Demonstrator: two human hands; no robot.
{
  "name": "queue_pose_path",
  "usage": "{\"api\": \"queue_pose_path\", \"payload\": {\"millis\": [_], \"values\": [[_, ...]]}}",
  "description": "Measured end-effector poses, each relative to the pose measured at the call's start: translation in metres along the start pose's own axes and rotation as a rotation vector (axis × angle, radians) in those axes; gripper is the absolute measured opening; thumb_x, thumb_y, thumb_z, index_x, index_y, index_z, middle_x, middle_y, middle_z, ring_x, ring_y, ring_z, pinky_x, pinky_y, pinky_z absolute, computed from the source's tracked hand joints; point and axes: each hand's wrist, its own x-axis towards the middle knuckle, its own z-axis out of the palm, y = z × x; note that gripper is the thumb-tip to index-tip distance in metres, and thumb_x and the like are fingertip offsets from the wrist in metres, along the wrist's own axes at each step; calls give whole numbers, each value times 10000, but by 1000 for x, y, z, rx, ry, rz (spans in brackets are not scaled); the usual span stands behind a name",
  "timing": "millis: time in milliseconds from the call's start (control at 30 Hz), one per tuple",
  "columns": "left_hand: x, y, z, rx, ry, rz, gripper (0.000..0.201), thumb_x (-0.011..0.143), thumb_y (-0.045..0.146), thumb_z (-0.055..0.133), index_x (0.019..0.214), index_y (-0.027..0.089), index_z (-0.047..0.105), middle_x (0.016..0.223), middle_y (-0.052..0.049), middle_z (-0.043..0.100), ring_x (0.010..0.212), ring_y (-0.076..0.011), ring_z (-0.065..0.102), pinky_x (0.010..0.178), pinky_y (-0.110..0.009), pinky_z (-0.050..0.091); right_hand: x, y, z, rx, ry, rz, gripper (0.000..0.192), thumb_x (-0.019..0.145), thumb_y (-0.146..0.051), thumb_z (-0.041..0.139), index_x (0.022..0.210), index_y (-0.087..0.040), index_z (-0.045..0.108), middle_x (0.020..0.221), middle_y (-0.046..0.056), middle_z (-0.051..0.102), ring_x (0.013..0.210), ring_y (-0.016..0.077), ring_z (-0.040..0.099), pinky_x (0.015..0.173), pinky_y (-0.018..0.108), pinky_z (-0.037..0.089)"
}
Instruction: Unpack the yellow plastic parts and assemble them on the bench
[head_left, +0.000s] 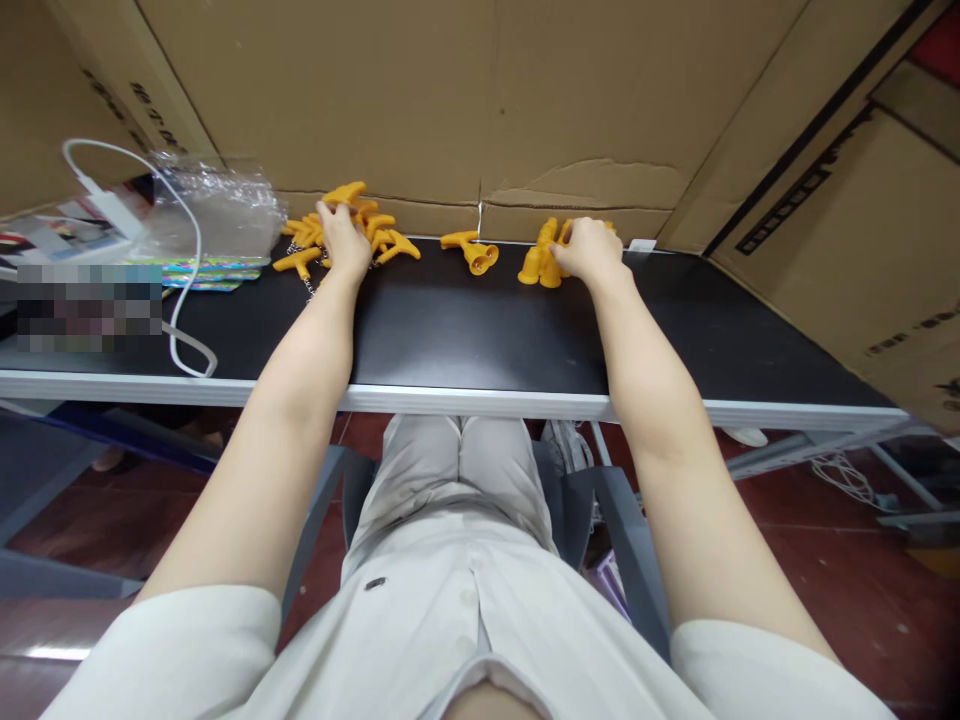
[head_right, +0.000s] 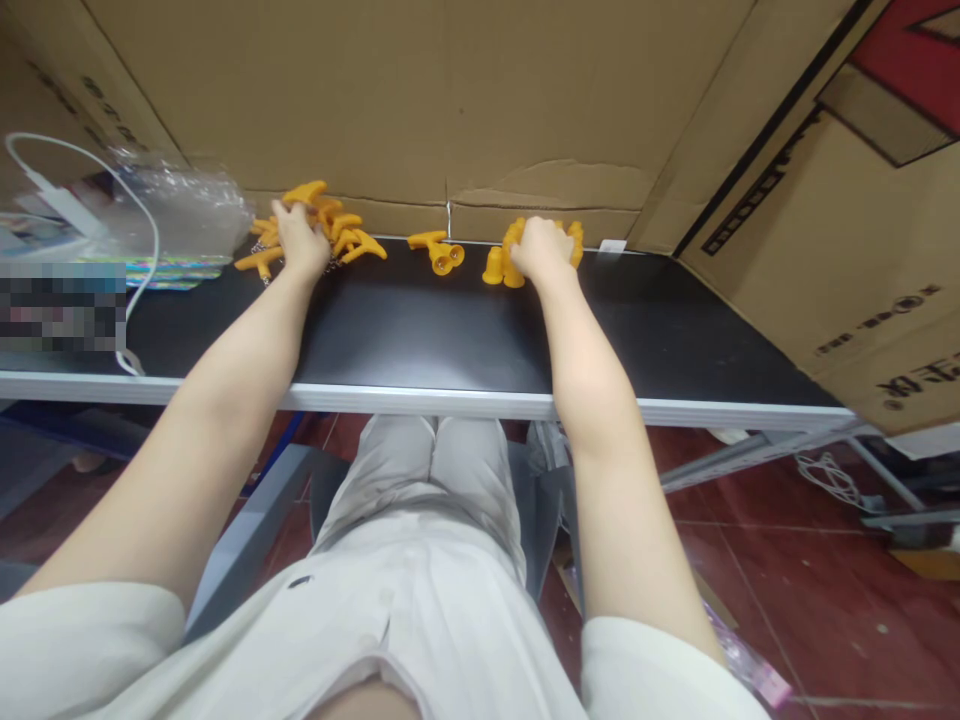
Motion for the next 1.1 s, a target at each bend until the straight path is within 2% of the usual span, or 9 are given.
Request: {"api": "queue_pose_path", "payload": {"millis": [133,233,333,433,533,633,767,967,1100], "values": [[-4,-1,6,138,-53,-7,434,1031,140,663,1464,155,669,1766,-196,429,1637,-345,458,1448,-535,191,-3,-3,-2,-19,1,22,426,1088,-188,619,1461,-4,713,1529,333,675,1477,456,644,1188,521,490],[-4,-5,10,158,-174,-7,713,983,211,694,1681,261,554,1871,-176,289,1740,-407,271,1428,-682,149,-3,-4,-2,-11,29,-1,405,1134,-280,596,1414,-23,735,1495,349,686,1458,473,642,1187,558,468],[-2,-8,12,184,-215,-33,830,957,275,744,1746,305,490,1912,-129,201,1788,-368,94,1408,-662,222,0,-4,1,-28,72,-21,434,1163,-371,546,1384,-61,755,1451,327,715,1424,475,658,1179,579,464],[1,-10,12,215,-227,-31,860,951,315,788,1750,286,472,1921,-134,164,1792,-369,71,1363,-621,281,4,-6,7,-70,135,-33,427,1156,-338,513,1394,-74,750,1409,284,744,1375,455,694,1179,595,469],[4,-12,11,197,-244,-34,710,995,422,746,1614,119,576,1785,-264,443,1795,-337,-12,1294,-538,301,9,-9,15,-59,184,-108,522,1188,-452,396,1372,-112,746,1334,260,763,1307,438,711,1172,652,452],[8,-16,10,152,-365,-57,549,1030,580,646,1270,94,732,1435,-283,724,1781,-265,-142,1208,-460,308,8,-15,22,-63,188,-185,598,1197,-509,308,1392,-118,717,1320,259,752,1293,437,695,1174,689,424],[10,-18,7,101,-495,6,500,1027,640,632,1093,157,739,1259,-266,765,1789,-252,-20,1130,-493,293,1,-31,25,-99,149,-316,546,1185,-446,333,1465,-115,664,1433,263,700,1378,449,631,1202,694,393],[4,-13,5,203,-351,-94,448,1063,535,601,1176,120,724,1265,-272,765,1784,-256,-70,1113,-505,266,2,-59,38,-115,31,-442,516,1105,-303,479,1544,-77,631,1566,273,646,1497,459,559,1260,698,348],[3,-7,3,125,-564,45,513,998,658,648,1057,159,753,1182,-268,792,1786,-272,60,1112,-480,315,5,-76,52,-143,-73,-465,547,1120,-357,503,1605,-138,625,1624,246,622,1517,444,551,1282,720,322]]}}
